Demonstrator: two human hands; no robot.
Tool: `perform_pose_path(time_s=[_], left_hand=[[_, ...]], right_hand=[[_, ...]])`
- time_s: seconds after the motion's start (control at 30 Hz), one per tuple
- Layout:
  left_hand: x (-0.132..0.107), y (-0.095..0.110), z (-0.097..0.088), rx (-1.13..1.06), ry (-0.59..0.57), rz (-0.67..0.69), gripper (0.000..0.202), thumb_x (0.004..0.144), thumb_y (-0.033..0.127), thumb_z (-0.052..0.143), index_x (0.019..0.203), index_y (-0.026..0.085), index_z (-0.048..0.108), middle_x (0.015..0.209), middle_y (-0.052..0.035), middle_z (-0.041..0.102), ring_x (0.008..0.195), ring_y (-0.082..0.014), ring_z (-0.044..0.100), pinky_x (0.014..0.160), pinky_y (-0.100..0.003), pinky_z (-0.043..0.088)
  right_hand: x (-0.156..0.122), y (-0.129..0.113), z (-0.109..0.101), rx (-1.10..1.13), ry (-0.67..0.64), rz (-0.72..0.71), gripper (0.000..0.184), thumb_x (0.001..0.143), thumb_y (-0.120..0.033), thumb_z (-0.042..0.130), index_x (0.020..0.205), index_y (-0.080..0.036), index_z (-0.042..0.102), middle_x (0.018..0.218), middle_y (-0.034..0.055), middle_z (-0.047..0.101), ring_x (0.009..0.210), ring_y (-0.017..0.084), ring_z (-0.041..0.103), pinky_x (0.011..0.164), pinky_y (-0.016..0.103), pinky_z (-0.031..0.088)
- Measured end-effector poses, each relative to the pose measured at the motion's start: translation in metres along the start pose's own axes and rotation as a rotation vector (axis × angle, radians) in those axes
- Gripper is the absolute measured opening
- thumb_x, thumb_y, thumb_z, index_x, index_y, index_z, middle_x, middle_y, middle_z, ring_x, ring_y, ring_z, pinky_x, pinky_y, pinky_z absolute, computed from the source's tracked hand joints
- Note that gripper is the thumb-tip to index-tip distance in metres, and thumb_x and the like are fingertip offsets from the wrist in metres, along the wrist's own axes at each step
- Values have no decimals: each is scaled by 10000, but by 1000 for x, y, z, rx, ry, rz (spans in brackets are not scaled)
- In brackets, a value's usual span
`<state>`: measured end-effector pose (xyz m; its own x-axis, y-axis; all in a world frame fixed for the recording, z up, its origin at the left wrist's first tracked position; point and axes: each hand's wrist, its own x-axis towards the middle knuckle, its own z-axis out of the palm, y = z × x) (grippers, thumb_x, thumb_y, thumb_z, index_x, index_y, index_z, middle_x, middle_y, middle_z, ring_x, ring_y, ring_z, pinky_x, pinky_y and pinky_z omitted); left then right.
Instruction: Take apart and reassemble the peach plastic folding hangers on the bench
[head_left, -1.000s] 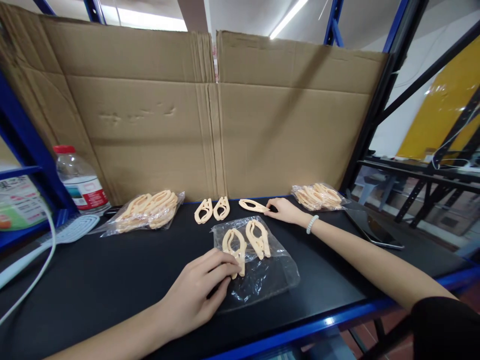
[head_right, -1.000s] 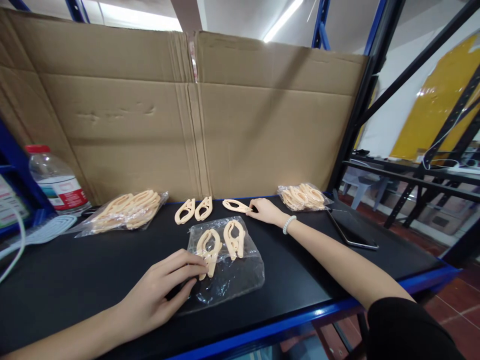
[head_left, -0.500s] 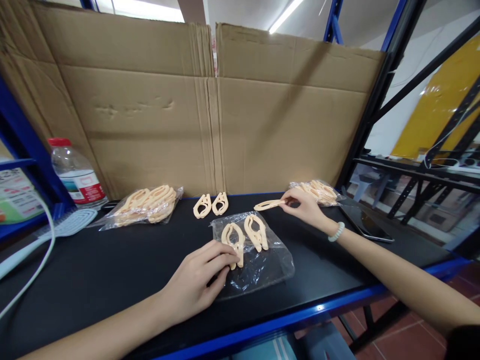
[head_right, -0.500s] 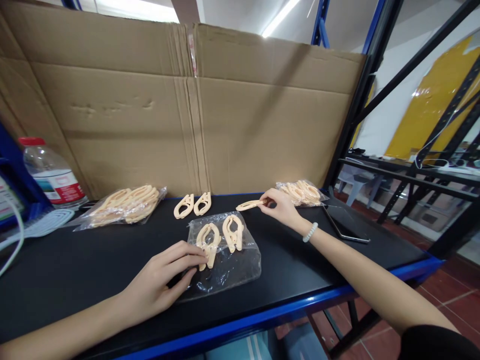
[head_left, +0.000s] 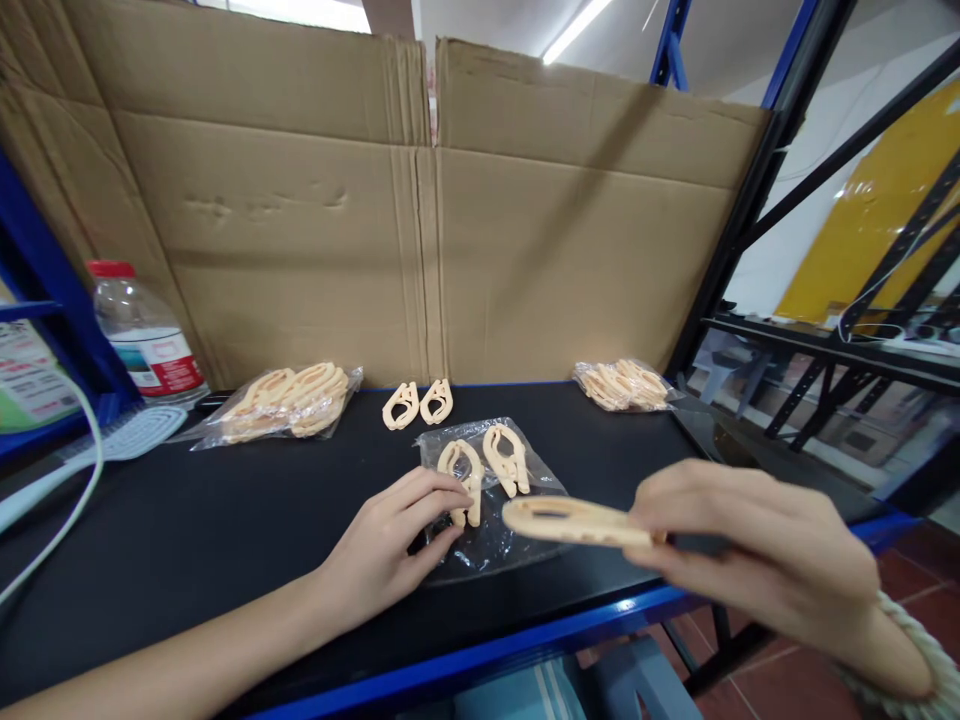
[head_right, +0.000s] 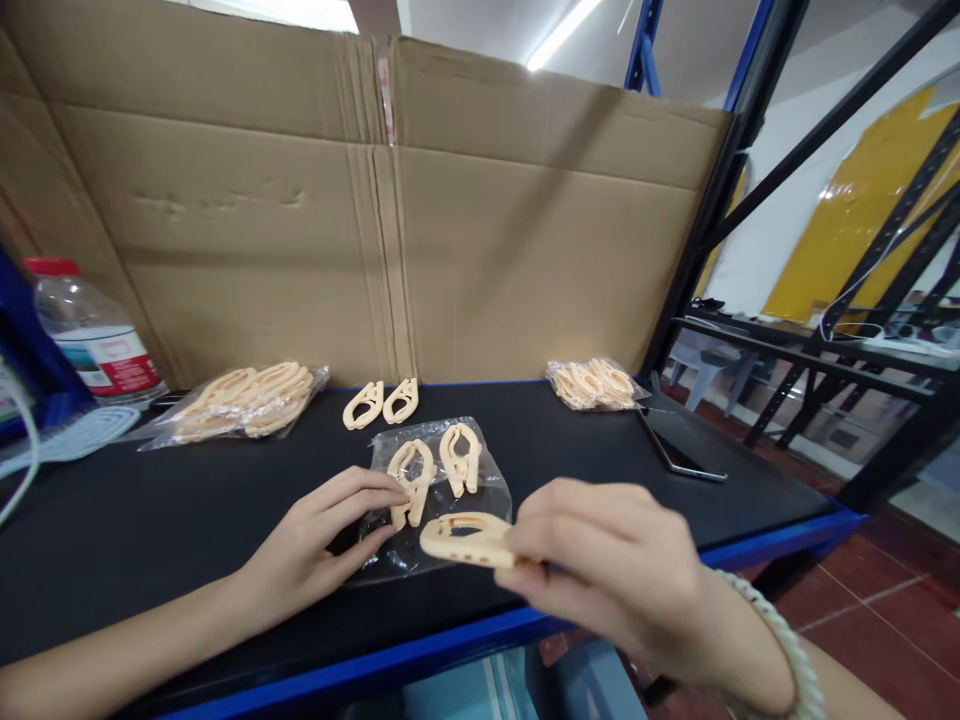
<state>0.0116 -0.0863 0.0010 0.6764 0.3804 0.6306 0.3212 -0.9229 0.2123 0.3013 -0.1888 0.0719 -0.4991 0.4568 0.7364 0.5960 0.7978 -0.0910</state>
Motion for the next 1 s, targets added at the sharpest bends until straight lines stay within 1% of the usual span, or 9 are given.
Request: perform_pose_path(time_s=[0.13,0.27,0.4,0.53,0.6,0.67,0.73,0.83,1.0], left_hand=[[-1,0,1,38,33,-13,287,889,139,538,1166,209,570,1107,-86,619,1014,-196,607,856,-346,540],[-1,1,2,55,35,1,328,882,118,533,1196,209,548,1131,-89,608,1036,-200,598,869,-350,539],[-1,1,1,65,5,4,313,888,111,510,1184,203,549,1129,-89,608,1032,-200,594,865,-352,540],[-2,1,0,70,-23,-9,314,886,104,496,1181,200,547,1132,-88,605,1026,-198,589,862,-353,536],[-3,1,0,69,-32,-13,317,885,98,492,1182,199,543,1133,-88,602,1021,-197,586,857,-348,533],[-3,1,0,64,-44,-20,314,885,95,489,1175,202,543,1131,-87,600,1011,-194,584,850,-342,529],[-3,0,0,52,-53,-24,301,887,92,486,1159,203,549,1130,-85,597,1011,-191,581,851,-336,523],[-3,-1,1,28,-59,-30,275,887,84,484,1121,205,565,1130,-79,593,1018,-184,576,861,-328,512],[-3,-2,0,-12,-39,-21,256,880,67,491,1070,210,585,1060,-58,618,978,-167,588,851,-305,505]], right_hand=[[5,-15,26,-192,-163,-148,167,938,-137,484,875,-182,633,783,41,653,665,145,597,596,276,497],[16,2,69,-473,-178,-321,303,915,-61,415,712,-158,618,683,48,589,587,147,516,509,286,418],[24,21,101,-695,-241,-256,195,877,-50,474,809,-109,647,833,103,595,808,216,550,551,302,426],[28,22,102,-715,-346,-157,136,848,-56,529,815,-100,653,898,126,581,906,253,520,602,321,443],[35,23,93,-585,-368,-142,98,866,-138,563,808,-119,640,909,116,574,899,237,509,628,316,445],[47,30,86,-379,-349,-96,176,900,-249,558,774,-140,615,898,91,569,860,201,501,659,295,446],[66,48,85,-226,-307,-44,250,943,-276,493,757,-146,597,853,67,574,823,171,496,709,280,447],[99,91,107,-220,-324,-84,150,927,-152,487,994,-115,616,933,88,624,922,193,509,835,325,441],[140,156,178,-206,-598,-111,569,811,65,441,1349,-120,444,1322,141,533,1144,226,494,924,364,436]])
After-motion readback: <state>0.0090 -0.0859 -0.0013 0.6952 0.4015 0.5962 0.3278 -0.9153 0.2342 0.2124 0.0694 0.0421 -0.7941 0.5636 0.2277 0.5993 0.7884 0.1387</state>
